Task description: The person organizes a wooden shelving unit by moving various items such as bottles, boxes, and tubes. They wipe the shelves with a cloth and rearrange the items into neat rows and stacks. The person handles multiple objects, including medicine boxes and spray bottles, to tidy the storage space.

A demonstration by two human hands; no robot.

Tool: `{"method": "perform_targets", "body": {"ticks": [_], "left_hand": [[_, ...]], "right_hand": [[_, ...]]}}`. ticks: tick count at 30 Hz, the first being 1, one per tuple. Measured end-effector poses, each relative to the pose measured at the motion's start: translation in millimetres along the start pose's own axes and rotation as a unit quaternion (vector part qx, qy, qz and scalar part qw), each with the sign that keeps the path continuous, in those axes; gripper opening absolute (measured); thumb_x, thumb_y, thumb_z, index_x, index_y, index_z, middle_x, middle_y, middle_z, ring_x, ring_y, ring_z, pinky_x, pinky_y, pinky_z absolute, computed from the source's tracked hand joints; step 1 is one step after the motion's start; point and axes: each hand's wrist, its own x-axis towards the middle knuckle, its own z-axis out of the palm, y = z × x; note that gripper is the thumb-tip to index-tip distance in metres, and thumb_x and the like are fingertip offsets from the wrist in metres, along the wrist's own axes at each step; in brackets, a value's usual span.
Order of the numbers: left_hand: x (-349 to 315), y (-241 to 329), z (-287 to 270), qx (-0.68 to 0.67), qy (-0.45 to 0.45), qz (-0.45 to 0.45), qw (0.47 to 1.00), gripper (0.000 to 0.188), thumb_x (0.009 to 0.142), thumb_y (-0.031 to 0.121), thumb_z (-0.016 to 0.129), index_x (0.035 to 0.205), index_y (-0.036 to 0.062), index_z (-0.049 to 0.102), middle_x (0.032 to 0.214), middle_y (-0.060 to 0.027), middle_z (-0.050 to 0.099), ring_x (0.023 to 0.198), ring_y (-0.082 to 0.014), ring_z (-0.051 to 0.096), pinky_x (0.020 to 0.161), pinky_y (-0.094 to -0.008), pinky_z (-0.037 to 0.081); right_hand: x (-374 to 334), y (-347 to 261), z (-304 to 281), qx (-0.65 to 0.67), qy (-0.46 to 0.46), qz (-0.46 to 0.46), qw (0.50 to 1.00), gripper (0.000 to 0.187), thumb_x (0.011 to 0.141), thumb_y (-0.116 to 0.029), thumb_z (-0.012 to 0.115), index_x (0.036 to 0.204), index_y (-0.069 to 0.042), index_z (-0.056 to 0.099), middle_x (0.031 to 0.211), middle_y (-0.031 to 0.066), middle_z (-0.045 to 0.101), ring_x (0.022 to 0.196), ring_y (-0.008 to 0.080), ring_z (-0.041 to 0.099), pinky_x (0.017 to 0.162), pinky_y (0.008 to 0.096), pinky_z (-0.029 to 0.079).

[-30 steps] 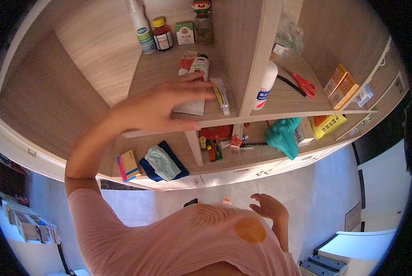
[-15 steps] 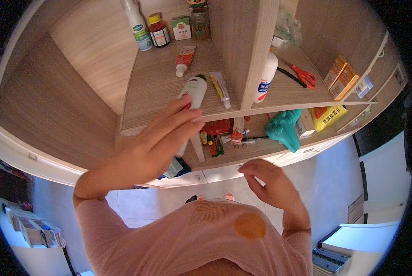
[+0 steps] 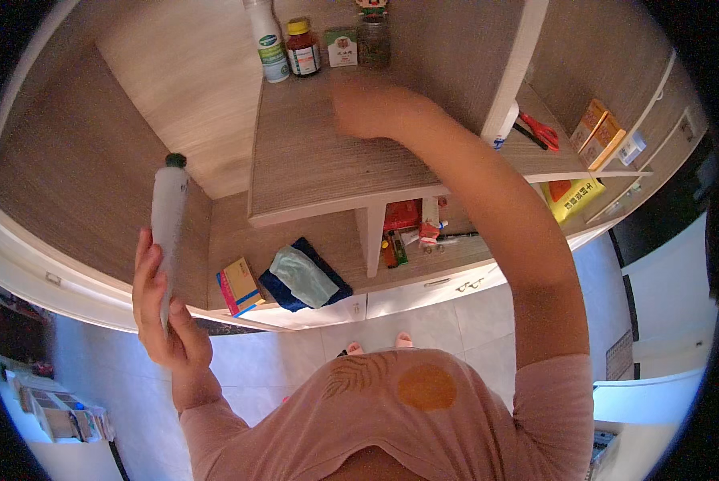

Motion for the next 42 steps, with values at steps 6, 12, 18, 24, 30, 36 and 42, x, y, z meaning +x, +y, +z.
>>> {"method": "perform_targets", "body": {"ticks": [6, 12, 18, 24, 30, 36, 42], "left_hand": [[-24, -30, -19, 0.003, 0.036, -0.039, 0.999, 0.029, 0.094, 0.014, 0.036, 0.122, 0.0088, 0.045, 0.126, -0.0190, 0.046, 0.120, -0.0419, 0.040, 0.099, -0.0519, 0.030], [-40, -55, -26, -0.007, 0.076, -0.099, 0.992, 0.029, 0.095, 0.012, 0.034, 0.121, 0.0038, 0.045, 0.126, -0.0194, 0.046, 0.121, -0.0409, 0.039, 0.099, -0.0516, 0.031], [-41, -70, -27, 0.008, 0.057, -0.077, 0.995, 0.030, 0.095, 0.013, 0.034, 0.121, 0.0040, 0.045, 0.125, -0.0191, 0.047, 0.121, -0.0373, 0.040, 0.099, -0.0498, 0.032], [-51, -74, -33, -0.027, 0.053, -0.096, 0.994, 0.030, 0.095, 0.012, 0.034, 0.121, 0.0040, 0.046, 0.126, -0.0178, 0.047, 0.122, -0.0361, 0.039, 0.101, -0.0485, 0.030], [-64, -79, -43, 0.013, 0.027, -0.113, 0.993, 0.030, 0.094, 0.009, 0.034, 0.120, 0.0020, 0.046, 0.126, -0.0181, 0.047, 0.122, -0.0355, 0.040, 0.098, -0.0471, 0.035], [-75, -86, -43, -0.024, 0.047, -0.130, 0.990, 0.030, 0.093, 0.008, 0.034, 0.120, 0.0009, 0.047, 0.124, -0.0194, 0.048, 0.120, -0.0357, 0.041, 0.099, -0.0470, 0.034], [-84, -88, -46, -0.012, 0.032, -0.140, 0.990, 0.031, 0.092, 0.008, 0.036, 0.120, 0.0016, 0.048, 0.123, -0.0201, 0.049, 0.118, -0.0368, 0.043, 0.099, -0.0464, 0.032]], "right_hand": [[-62, -1, 2, -0.048, 0.006, -0.083, 0.995, 0.030, 0.082, -0.010, 0.046, 0.105, 0.006, 0.055, 0.101, 0.0274, 0.056, 0.090, 0.0371, 0.058, 0.078, 0.0416, 0.048], [-116, -19, 2, -0.015, 0.113, 0.031, 0.993, 0.038, 0.088, -0.013, 0.046, 0.122, 0.004, 0.042, 0.116, 0.0291, 0.048, 0.109, 0.0402, 0.047, 0.091, 0.0421, 0.041], [-97, -24, 35, -0.034, 0.204, 0.013, 0.978, 0.037, 0.089, -0.015, 0.045, 0.121, 0.004, 0.041, 0.115, 0.0295, 0.047, 0.105, 0.0429, 0.048, 0.090, 0.0436, 0.041], [-41, 1, 30, 0.033, 0.036, 0.103, 0.993, 0.037, 0.087, -0.016, 0.045, 0.116, 0.007, 0.043, 0.108, 0.0298, 0.051, 0.100, 0.0420, 0.052, 0.085, 0.0440, 0.043], [1, 29, 32, -0.003, 0.014, 0.123, 0.992, 0.035, 0.084, -0.016, 0.046, 0.110, 0.006, 0.047, 0.102, 0.0292, 0.055, 0.096, 0.0419, 0.053, 0.085, 0.0452, 0.042], [6, 36, 47, -0.033, 0.057, 0.124, 0.990, 0.039, 0.084, -0.015, 0.046, 0.115, 0.007, 0.045, 0.107, 0.0283, 0.054, 0.099, 0.0410, 0.053, 0.088, 0.0445, 0.041], [-4, 14, 34, -0.035, 0.085, 0.114, 0.989, 0.035, 0.084, -0.015, 0.045, 0.112, 0.005, 0.050, 0.092, 0.0274, 0.059, 0.089, 0.0397, 0.057, 0.080, 0.0445, 0.045]]}}
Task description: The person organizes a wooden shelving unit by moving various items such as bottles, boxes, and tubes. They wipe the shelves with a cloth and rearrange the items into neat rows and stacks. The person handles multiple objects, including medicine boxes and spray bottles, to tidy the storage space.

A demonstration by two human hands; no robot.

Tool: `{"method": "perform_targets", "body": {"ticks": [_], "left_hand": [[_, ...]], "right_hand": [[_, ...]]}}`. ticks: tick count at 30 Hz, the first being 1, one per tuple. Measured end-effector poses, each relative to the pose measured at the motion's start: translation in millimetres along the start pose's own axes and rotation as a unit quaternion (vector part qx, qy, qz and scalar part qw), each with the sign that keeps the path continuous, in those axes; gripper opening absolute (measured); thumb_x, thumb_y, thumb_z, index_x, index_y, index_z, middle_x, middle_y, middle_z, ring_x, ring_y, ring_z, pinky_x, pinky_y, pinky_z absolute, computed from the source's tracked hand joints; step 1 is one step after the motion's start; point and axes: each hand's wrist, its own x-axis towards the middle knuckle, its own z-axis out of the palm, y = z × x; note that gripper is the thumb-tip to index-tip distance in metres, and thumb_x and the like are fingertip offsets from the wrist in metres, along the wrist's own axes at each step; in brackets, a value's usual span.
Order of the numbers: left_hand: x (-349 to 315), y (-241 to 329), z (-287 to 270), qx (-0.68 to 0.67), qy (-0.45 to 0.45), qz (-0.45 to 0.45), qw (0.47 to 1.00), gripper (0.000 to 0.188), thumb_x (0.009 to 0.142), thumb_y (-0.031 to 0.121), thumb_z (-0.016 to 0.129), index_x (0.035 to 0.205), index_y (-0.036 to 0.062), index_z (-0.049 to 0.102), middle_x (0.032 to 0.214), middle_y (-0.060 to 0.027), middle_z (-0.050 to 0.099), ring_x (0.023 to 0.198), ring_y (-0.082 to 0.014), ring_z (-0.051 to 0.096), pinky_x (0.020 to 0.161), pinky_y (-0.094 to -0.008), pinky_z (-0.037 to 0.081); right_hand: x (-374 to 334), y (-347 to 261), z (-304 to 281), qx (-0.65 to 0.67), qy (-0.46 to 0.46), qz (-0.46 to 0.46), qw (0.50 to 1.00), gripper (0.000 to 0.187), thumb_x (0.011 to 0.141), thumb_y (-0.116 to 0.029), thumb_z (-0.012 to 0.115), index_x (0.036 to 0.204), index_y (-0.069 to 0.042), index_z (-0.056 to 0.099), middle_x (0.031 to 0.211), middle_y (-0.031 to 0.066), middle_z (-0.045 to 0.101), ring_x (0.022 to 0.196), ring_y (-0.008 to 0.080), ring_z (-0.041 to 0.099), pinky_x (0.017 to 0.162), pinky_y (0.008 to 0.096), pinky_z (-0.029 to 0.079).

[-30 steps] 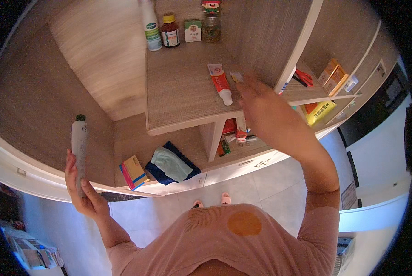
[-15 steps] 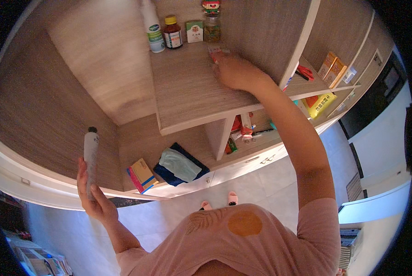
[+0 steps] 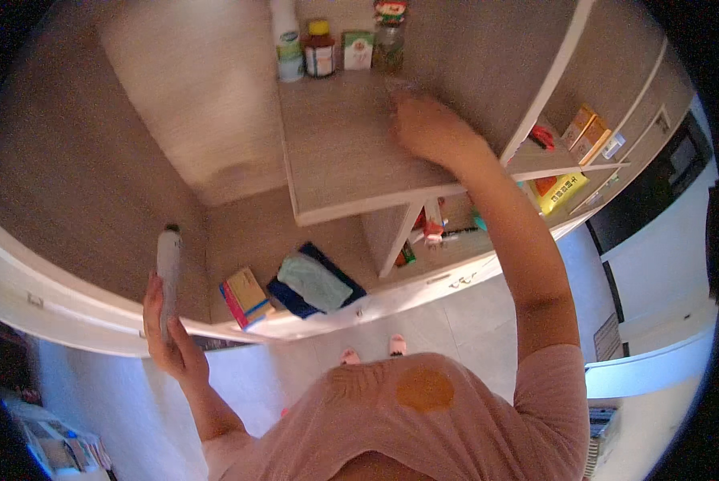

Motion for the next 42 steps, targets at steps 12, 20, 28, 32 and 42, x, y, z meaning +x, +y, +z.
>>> {"method": "perform_targets", "body": {"ticks": [12, 20, 28, 32, 42], "left_hand": [[-56, 20, 29, -0.248, -0.170, -0.164, 0.939, 0.022, 0.087, 0.000, 0.044, 0.108, 0.0032, 0.052, 0.124, -0.0208, 0.047, 0.120, -0.0335, 0.042, 0.098, -0.0435, 0.034], [-92, 60, 88, -0.289, -0.312, -0.153, 0.892, 0.029, 0.079, -0.005, 0.056, 0.101, 0.0120, 0.062, 0.115, -0.0124, 0.051, 0.115, -0.0308, 0.046, 0.095, -0.0381, 0.040], [-117, 54, 104, -0.284, -0.308, -0.221, 0.881, 0.033, 0.063, -0.003, 0.069, 0.092, 0.0100, 0.058, 0.110, -0.0117, 0.055, 0.104, -0.0284, 0.053, 0.088, -0.0364, 0.044], [-121, 57, 113, -0.239, -0.294, -0.184, 0.907, 0.036, 0.059, -0.005, 0.072, 0.089, 0.0072, 0.057, 0.104, -0.0120, 0.054, 0.100, -0.0277, 0.055, 0.081, -0.0342, 0.047], [-130, 95, 156, -0.363, -0.306, -0.265, 0.839, 0.035, 0.062, -0.009, 0.069, 0.085, 0.0043, 0.047, 0.102, -0.0106, 0.046, 0.105, -0.0251, 0.051, 0.090, -0.0324, 0.045]], "right_hand": [[-146, -86, -18, 0.349, 0.006, -0.158, 0.924, 0.024, 0.078, -0.009, 0.061, 0.101, -0.003, 0.058, 0.090, 0.0131, 0.062, 0.081, 0.0278, 0.061, 0.071, 0.0351, 0.050], [-203, -108, 109, 0.559, -0.324, 0.033, 0.763, 0.056, 0.083, -0.014, 0.060, 0.132, -0.009, 0.033, 0.101, 0.0157, 0.059, 0.085, 0.0224, 0.060, 0.076, 0.0336, 0.051], [-221, -121, 124, 0.616, -0.298, 0.084, 0.724, 0.057, 0.081, -0.007, 0.058, 0.132, -0.008, 0.034, 0.100, 0.0150, 0.059, 0.089, 0.0203, 0.060, 0.081, 0.0334, 0.049], [-229, -119, 128, 0.632, -0.290, 0.077, 0.714, 0.056, 0.079, 0.006, 0.051, 0.132, -0.004, 0.033, 0.119, 0.0141, 0.050, 0.106, 0.0193, 0.053, 0.083, 0.0309, 0.048], [-271, -80, 140, 0.826, -0.240, 0.119, 0.496, 0.071, 0.080, 0.005, 0.056, 0.138, -0.005, 0.017, 0.132, 0.0134, 0.036, 0.118, 0.0217, 0.042, 0.096, 0.0335, 0.039]]}}
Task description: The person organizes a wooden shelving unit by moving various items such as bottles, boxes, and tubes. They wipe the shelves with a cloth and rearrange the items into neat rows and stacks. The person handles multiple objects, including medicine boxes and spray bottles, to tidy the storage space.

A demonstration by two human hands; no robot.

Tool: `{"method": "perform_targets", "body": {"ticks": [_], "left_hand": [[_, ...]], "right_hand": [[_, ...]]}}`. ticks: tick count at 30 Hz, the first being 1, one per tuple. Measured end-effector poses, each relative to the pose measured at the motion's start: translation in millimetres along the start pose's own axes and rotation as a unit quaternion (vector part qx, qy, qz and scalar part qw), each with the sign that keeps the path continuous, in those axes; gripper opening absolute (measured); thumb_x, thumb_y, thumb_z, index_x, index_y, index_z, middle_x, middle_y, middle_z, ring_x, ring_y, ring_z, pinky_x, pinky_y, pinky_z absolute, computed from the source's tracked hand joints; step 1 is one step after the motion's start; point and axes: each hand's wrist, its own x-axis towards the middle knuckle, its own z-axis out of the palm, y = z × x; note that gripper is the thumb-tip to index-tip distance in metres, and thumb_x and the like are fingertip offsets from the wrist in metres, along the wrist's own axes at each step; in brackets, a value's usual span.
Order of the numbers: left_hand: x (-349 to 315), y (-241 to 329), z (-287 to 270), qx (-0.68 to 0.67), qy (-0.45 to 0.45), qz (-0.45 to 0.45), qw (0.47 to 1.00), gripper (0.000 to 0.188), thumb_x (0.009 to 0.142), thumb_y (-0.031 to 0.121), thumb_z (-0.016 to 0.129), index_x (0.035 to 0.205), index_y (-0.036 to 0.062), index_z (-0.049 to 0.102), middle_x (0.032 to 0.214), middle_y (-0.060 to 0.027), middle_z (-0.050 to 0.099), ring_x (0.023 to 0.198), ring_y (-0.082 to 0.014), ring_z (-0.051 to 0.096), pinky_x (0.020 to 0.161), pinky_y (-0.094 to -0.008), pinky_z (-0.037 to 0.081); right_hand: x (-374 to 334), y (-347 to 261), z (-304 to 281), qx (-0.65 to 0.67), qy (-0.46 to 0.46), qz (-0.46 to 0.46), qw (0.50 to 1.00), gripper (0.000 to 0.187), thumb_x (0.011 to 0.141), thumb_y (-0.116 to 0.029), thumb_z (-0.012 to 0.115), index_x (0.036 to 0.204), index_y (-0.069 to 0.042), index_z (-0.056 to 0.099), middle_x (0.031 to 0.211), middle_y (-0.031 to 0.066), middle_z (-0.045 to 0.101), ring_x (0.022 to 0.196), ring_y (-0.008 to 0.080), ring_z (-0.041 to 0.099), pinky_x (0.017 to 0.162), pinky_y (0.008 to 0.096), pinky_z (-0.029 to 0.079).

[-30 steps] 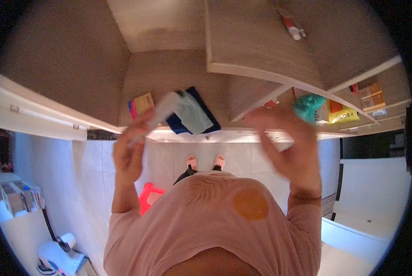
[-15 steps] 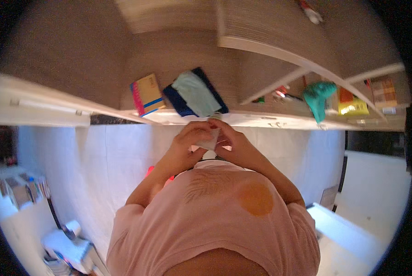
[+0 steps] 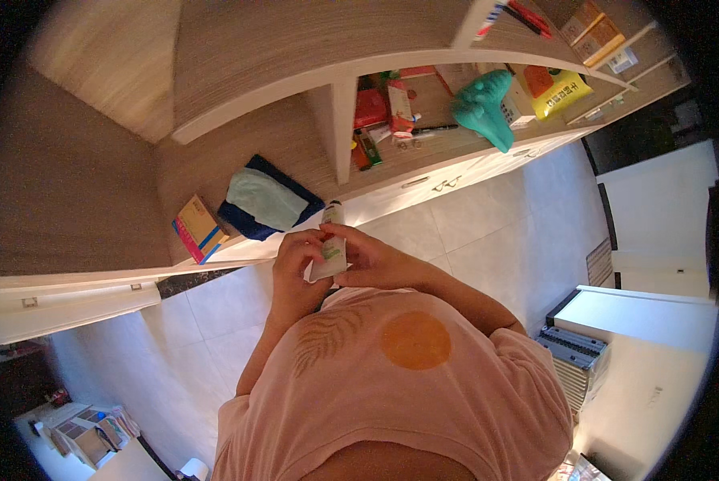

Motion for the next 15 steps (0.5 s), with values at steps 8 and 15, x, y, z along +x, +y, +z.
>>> {"method": "perform_targets", "body": {"ticks": [8, 15], "left_hand": [[29, 3, 55, -0.148, -0.171, -0.036, 0.973, 0.030, 0.071, -0.008, 0.059, 0.097, 0.0048, 0.051, 0.118, -0.0105, 0.044, 0.116, -0.0234, 0.041, 0.099, -0.0374, 0.037], [89, -25, 127, -0.152, 0.092, -0.199, 0.964, 0.016, 0.089, 0.014, 0.053, 0.097, 0.0011, 0.050, 0.087, -0.0102, 0.057, 0.078, -0.0182, 0.060, 0.073, -0.0306, 0.052]], "right_hand": [[-68, -21, -61, -0.006, 0.072, -0.029, 0.997, 0.063, 0.074, 0.009, 0.053, 0.132, -0.005, 0.031, 0.127, 0.0109, 0.040, 0.112, 0.0219, 0.047, 0.093, 0.0342, 0.042], [-132, -12, -142, -0.224, 0.183, -0.075, 0.954, 0.057, 0.082, 0.007, 0.047, 0.132, -0.012, 0.030, 0.122, 0.0105, 0.042, 0.106, 0.0204, 0.048, 0.084, 0.0312, 0.044]]}}
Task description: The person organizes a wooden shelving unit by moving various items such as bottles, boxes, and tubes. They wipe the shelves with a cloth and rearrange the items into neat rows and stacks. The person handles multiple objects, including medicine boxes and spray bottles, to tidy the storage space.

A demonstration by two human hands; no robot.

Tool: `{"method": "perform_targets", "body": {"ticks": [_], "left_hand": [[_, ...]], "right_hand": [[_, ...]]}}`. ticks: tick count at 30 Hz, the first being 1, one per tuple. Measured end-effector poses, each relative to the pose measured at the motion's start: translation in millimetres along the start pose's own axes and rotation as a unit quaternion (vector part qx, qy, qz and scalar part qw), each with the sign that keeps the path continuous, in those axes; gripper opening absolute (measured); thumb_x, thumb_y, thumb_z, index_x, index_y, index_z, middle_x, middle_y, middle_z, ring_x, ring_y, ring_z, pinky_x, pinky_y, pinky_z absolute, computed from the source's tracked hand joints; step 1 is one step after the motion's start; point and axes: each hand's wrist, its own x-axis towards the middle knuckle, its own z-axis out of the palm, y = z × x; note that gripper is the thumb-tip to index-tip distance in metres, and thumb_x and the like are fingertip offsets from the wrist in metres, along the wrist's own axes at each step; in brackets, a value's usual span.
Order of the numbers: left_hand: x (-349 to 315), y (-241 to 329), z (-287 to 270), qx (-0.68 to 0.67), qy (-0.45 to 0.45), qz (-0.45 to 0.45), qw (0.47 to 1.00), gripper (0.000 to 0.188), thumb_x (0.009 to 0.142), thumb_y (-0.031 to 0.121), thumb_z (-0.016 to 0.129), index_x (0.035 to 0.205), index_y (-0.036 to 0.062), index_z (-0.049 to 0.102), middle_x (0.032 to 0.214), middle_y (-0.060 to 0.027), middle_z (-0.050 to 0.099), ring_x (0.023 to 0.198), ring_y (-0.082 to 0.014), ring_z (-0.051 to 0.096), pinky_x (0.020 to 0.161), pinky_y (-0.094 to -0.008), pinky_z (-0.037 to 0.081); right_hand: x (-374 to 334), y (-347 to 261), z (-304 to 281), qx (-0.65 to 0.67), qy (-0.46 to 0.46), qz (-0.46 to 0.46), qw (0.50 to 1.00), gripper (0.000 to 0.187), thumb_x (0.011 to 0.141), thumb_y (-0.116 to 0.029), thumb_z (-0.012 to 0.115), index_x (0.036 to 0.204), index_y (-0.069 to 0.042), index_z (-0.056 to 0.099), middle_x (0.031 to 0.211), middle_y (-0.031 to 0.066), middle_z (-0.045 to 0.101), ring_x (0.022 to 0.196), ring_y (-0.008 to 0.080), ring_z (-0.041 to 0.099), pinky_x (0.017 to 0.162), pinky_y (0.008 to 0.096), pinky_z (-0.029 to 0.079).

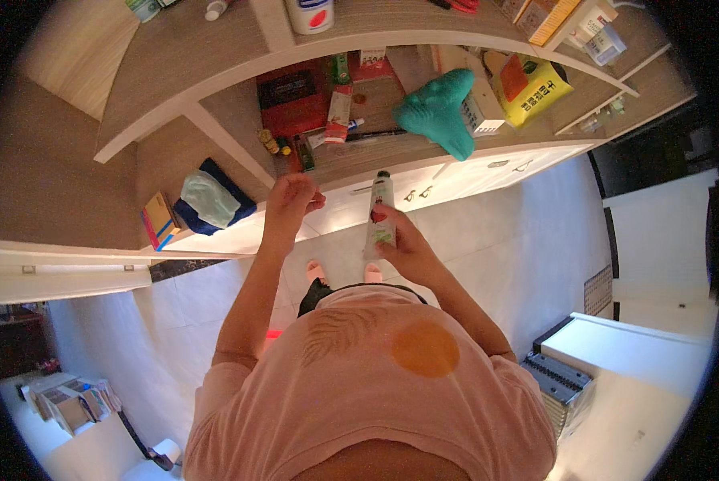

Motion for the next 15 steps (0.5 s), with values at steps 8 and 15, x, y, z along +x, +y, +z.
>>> {"method": "perform_targets", "body": {"ticks": [8, 15], "left_hand": [[91, -48, 25, -0.101, 0.055, -0.169, 0.979, 0.029, 0.087, 0.029, 0.057, 0.100, 0.0032, 0.051, 0.082, -0.0116, 0.057, 0.073, -0.0212, 0.060, 0.066, -0.0319, 0.055], [118, -41, 42, -0.160, 0.074, -0.218, 0.960, 0.026, 0.087, 0.028, 0.057, 0.100, 0.0050, 0.054, 0.078, -0.0116, 0.056, 0.071, -0.0229, 0.058, 0.060, -0.0295, 0.055]], "right_hand": [[83, 38, -87, 0.015, -0.064, -0.003, 0.998, 0.069, 0.080, 0.012, 0.048, 0.138, -0.014, 0.020, 0.133, 0.0093, 0.032, 0.115, 0.0209, 0.040, 0.085, 0.0316, 0.044], [152, 97, -130, -0.143, 0.055, -0.077, 0.985, 0.050, 0.082, 0.004, 0.051, 0.126, -0.007, 0.029, 0.121, 0.0154, 0.041, 0.095, 0.0227, 0.054, 0.067, 0.0320, 0.056]]}}
